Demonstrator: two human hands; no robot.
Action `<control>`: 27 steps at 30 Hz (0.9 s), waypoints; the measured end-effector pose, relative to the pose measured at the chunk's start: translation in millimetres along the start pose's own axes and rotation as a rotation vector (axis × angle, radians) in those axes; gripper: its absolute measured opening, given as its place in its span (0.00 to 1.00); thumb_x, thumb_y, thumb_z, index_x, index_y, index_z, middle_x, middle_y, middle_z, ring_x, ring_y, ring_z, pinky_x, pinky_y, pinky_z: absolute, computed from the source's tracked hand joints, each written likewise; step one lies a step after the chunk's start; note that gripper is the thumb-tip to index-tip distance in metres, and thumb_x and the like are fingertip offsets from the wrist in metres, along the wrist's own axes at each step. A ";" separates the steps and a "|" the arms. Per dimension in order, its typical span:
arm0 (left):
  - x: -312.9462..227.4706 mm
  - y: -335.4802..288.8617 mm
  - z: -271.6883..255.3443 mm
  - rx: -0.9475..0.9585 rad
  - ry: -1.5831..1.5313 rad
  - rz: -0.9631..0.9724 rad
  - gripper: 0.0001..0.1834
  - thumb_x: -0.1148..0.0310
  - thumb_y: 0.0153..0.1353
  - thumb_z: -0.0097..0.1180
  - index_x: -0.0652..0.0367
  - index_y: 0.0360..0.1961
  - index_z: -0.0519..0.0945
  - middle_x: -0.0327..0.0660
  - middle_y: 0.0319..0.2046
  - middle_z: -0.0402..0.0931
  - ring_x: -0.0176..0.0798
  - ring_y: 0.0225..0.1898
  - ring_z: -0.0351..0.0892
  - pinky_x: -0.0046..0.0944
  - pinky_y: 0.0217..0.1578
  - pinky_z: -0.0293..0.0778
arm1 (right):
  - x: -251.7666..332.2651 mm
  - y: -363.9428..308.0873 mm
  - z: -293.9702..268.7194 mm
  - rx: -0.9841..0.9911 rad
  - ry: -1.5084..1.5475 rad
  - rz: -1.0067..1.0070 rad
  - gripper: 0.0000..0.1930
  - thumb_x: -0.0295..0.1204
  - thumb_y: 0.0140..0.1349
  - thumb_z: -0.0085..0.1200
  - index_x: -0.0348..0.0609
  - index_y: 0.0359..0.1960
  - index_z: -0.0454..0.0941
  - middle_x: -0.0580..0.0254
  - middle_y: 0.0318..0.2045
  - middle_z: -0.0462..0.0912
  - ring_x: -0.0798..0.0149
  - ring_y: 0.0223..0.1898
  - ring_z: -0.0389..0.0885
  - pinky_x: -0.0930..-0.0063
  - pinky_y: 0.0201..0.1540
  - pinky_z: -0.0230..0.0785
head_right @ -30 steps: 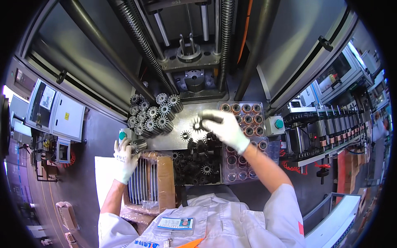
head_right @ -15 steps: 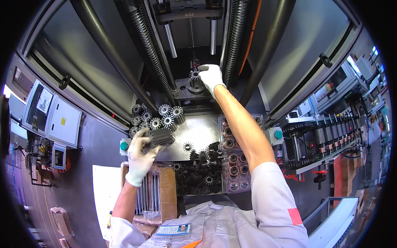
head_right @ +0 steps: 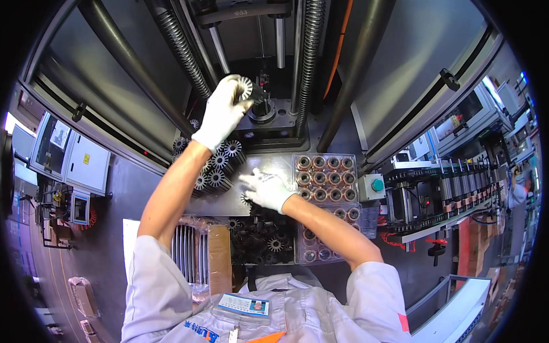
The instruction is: The person places metal components into a pressing machine, moves finished electrical rotors from a conveyor belt into a storage shelf, and transfers small black gears from a large cardboard box into a smaller container.
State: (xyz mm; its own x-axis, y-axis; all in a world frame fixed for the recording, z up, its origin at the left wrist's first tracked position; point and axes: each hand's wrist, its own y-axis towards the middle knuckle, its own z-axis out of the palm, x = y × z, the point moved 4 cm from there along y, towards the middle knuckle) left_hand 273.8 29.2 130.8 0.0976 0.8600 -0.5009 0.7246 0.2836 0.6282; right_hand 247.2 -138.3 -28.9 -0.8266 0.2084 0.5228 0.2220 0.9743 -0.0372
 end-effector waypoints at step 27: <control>20.6 37.8 66.2 0.543 0.424 -0.008 0.21 0.67 0.49 0.72 0.57 0.46 0.85 0.50 0.43 0.85 0.52 0.48 0.84 0.45 0.52 0.77 | 25.5 -95.5 -29.7 -0.370 0.340 -0.059 0.16 0.25 0.62 0.53 0.46 0.52 0.79 0.49 0.44 0.77 0.45 0.46 0.78 0.56 0.51 0.72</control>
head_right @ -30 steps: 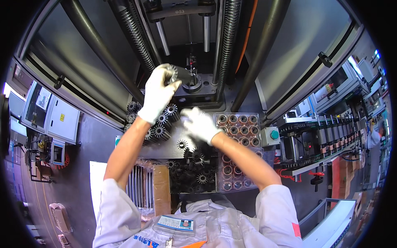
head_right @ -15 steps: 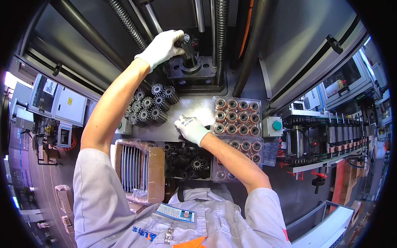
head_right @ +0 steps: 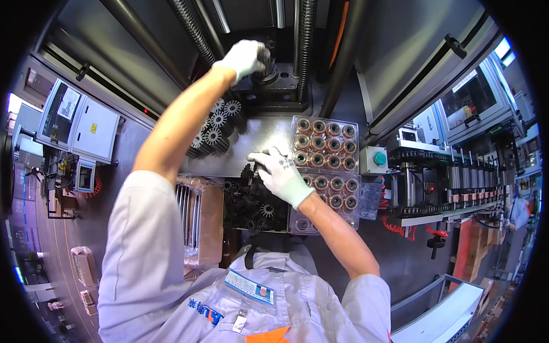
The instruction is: The person places metal components into a pressing machine, moves finished electrical rotors from a conveyor belt into a storage shelf, and transfers small black gears from a large cardboard box into a smaller container.
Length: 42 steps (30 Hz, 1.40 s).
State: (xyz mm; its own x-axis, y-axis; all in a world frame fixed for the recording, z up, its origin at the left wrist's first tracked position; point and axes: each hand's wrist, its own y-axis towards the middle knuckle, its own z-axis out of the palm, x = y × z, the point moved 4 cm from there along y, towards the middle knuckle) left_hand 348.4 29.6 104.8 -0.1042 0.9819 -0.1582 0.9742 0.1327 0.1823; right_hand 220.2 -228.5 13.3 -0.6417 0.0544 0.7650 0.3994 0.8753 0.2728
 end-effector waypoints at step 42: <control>40.6 -611.2 165.2 0.035 -1.205 -1.061 0.21 0.59 0.67 0.64 0.61 0.52 0.76 0.31 0.37 0.77 0.25 0.39 0.73 0.28 0.44 0.70 | -103.9 249.3 -95.9 -0.340 0.153 0.388 0.20 0.21 0.52 0.55 0.45 0.48 0.87 0.55 0.43 0.89 0.62 0.47 0.87 0.72 0.53 0.76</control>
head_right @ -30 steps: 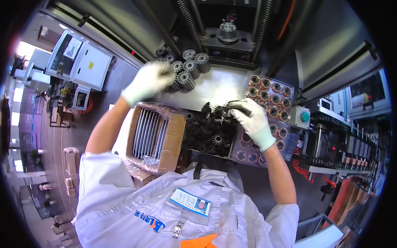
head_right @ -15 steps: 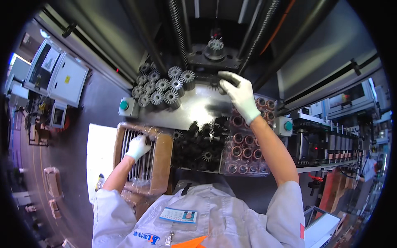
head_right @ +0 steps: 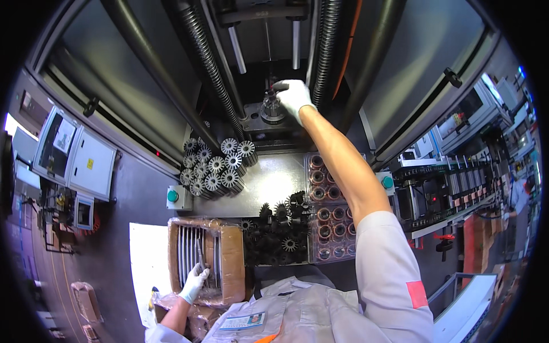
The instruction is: The person places metal components into a pressing machine, moves finished electrical rotors from a conveyor belt into a storage shelf, and transfers small black gears from a large cardboard box into a smaller container.
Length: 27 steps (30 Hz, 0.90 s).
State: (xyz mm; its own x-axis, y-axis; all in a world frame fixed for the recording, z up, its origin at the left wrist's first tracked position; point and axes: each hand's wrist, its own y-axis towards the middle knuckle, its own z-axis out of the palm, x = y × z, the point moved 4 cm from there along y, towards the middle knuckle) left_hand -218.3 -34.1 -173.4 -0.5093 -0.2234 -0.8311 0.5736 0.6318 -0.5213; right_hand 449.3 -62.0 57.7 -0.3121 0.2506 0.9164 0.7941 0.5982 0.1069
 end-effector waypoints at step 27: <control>-557.4 194.1 255.3 0.008 -0.275 0.929 0.10 0.65 0.70 0.57 0.63 0.42 0.79 0.28 0.21 0.69 0.21 0.20 0.65 0.26 0.20 0.62 | -25.5 -314.2 -178.7 0.170 -0.620 -0.146 0.13 0.30 0.65 0.56 0.47 0.50 0.82 0.53 0.42 0.81 0.49 0.40 0.83 0.57 0.42 0.77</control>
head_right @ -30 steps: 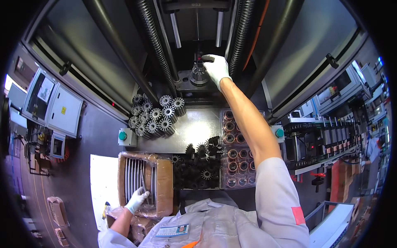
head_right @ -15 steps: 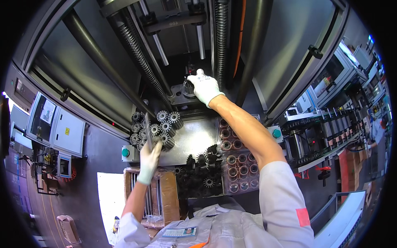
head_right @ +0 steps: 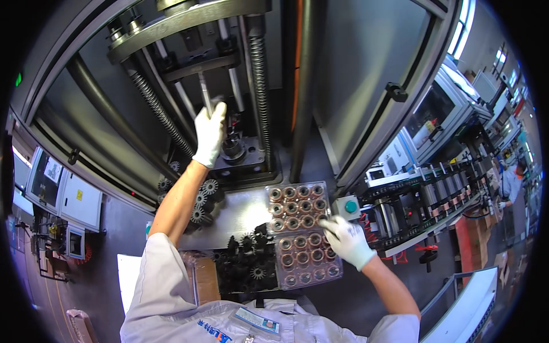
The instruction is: The person places metal components into a pressing machine, moves finished electrical rotors from a conveyor belt into a storage shelf, and transfers small black gears from a large cardboard box into a smaller container.
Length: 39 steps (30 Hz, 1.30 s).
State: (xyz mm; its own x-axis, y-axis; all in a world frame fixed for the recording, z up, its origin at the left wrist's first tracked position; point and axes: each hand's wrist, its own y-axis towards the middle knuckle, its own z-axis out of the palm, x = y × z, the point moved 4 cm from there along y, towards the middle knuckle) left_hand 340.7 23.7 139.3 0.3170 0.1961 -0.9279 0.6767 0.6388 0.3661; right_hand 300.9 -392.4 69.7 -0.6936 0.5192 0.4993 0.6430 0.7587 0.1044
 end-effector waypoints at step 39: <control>-33.4 -342.1 80.9 1.353 -0.003 -0.435 0.31 0.60 0.67 0.62 0.65 0.66 0.70 0.48 0.54 0.82 0.37 0.56 0.81 0.38 0.59 0.74 | -106.3 -1.1 -3.1 -0.075 -0.148 -0.088 0.13 0.23 0.62 0.50 0.41 0.46 0.84 0.47 0.46 0.85 0.45 0.47 0.84 0.55 0.52 0.76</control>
State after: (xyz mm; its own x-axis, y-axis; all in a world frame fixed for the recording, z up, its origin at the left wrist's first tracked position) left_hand 152.4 -261.7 50.8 -0.0775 0.1687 -0.9826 0.8221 -0.5468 -0.1587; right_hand 375.0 -449.6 19.1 -0.7848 0.5086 0.3541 0.5963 0.7753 0.2082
